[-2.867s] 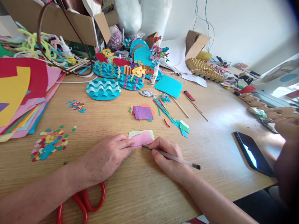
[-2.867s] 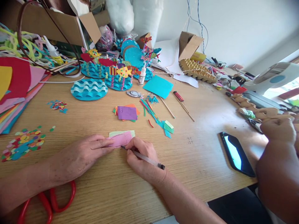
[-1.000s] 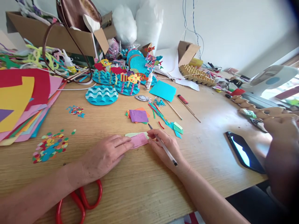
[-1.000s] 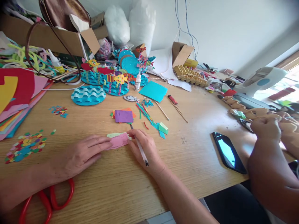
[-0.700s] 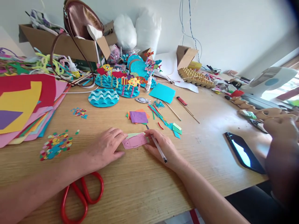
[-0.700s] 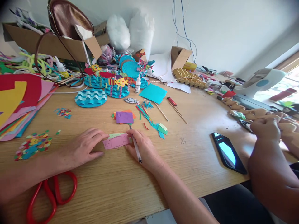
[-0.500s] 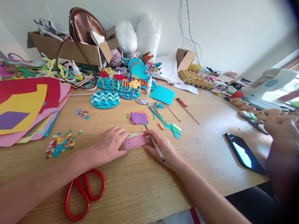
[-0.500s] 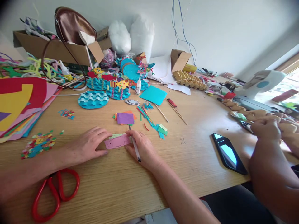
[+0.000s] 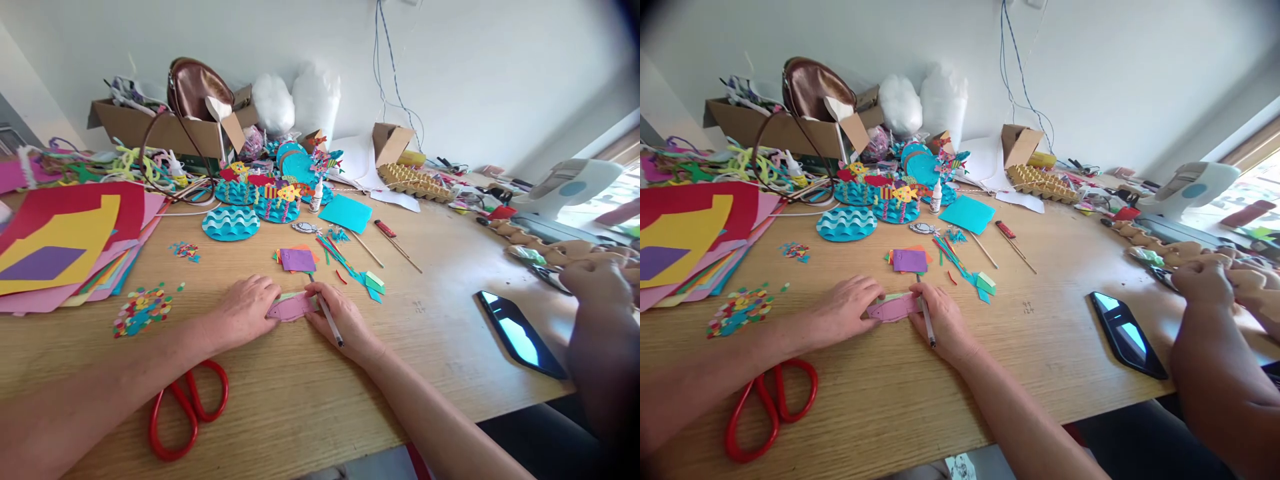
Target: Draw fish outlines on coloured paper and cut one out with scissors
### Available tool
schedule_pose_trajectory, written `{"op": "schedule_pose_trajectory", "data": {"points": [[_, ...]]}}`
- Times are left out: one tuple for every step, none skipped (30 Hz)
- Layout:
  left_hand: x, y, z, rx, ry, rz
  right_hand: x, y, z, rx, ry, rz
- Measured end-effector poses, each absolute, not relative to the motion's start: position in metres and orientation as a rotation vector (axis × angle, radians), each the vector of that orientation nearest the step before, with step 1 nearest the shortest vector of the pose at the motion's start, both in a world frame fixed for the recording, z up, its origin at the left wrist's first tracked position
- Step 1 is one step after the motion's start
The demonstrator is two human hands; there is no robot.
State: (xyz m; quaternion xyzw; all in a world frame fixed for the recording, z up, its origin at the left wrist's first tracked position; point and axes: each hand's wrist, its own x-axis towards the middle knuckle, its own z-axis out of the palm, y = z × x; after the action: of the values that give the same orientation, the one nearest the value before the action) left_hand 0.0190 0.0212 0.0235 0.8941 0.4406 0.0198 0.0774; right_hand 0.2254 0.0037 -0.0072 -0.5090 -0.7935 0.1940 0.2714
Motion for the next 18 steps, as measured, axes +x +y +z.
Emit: {"op": "schedule_pose_trajectory", "data": {"points": [[0.0198,0.021,0.0237,2.675,1.328,0.06,0.2255,0.0038,-0.0079,-1.369,-2.135,0.518],[0.0205,0.0208,0.0237,2.672,1.334,0.061,0.2256,0.0039,-0.009,-1.367,-2.133,0.513],[0.0211,0.0206,0.0235,2.671,1.339,0.063,0.2259,0.0041,-0.0101,-1.366,-2.131,0.509],[0.0215,0.0205,0.0232,2.67,1.343,0.065,0.2261,0.0044,-0.0111,-1.364,-2.129,0.507],[0.0217,0.0204,0.0228,2.67,1.347,0.065,0.2264,0.0046,-0.012,-1.363,-2.128,0.506],[0.0217,0.0203,0.0223,2.669,1.351,0.063,0.2265,0.0048,-0.0126,-1.363,-2.128,0.505],[0.0216,0.0203,0.0219,2.668,1.355,0.061,0.2265,0.0049,-0.0129,-1.362,-2.127,0.505],[0.0212,0.0203,0.0216,2.666,1.359,0.059,0.2265,0.0049,-0.0128,-1.362,-2.127,0.506],[0.0207,0.0203,0.0214,2.664,1.362,0.055,0.2264,0.0048,-0.0125,-1.363,-2.127,0.508],[0.0201,0.0203,0.0214,2.661,1.363,0.051,0.2262,0.0045,-0.012,-1.365,-2.126,0.51],[0.0192,0.0203,0.0218,2.659,1.363,0.049,0.2261,0.0042,-0.0115,-1.367,-2.124,0.512],[0.0184,0.0202,0.0224,2.656,1.364,0.046,0.226,0.0038,-0.0109,-1.371,-2.12,0.513],[0.0175,0.0201,0.0232,2.652,1.365,0.043,0.2259,0.0035,-0.0104,-1.377,-2.115,0.513],[0.0167,0.0201,0.0243,2.647,1.368,0.039,0.2259,0.0032,-0.01,-1.383,-2.107,0.514],[0.0161,0.02,0.0255,2.641,1.374,0.035,0.2259,0.003,-0.0097,-1.39,-2.1,0.515],[0.0157,0.02,0.0268,2.634,1.38,0.029,0.2258,0.0029,-0.0093,-1.397,-2.094,0.517],[0.0156,0.0201,0.028,2.628,1.382,0.024,0.2258,0.0028,-0.0089,-1.405,-2.089,0.52],[0.0157,0.0201,0.0291,2.621,1.383,0.019,0.2256,0.0029,-0.0083,-1.411,-2.086,0.524]]}}
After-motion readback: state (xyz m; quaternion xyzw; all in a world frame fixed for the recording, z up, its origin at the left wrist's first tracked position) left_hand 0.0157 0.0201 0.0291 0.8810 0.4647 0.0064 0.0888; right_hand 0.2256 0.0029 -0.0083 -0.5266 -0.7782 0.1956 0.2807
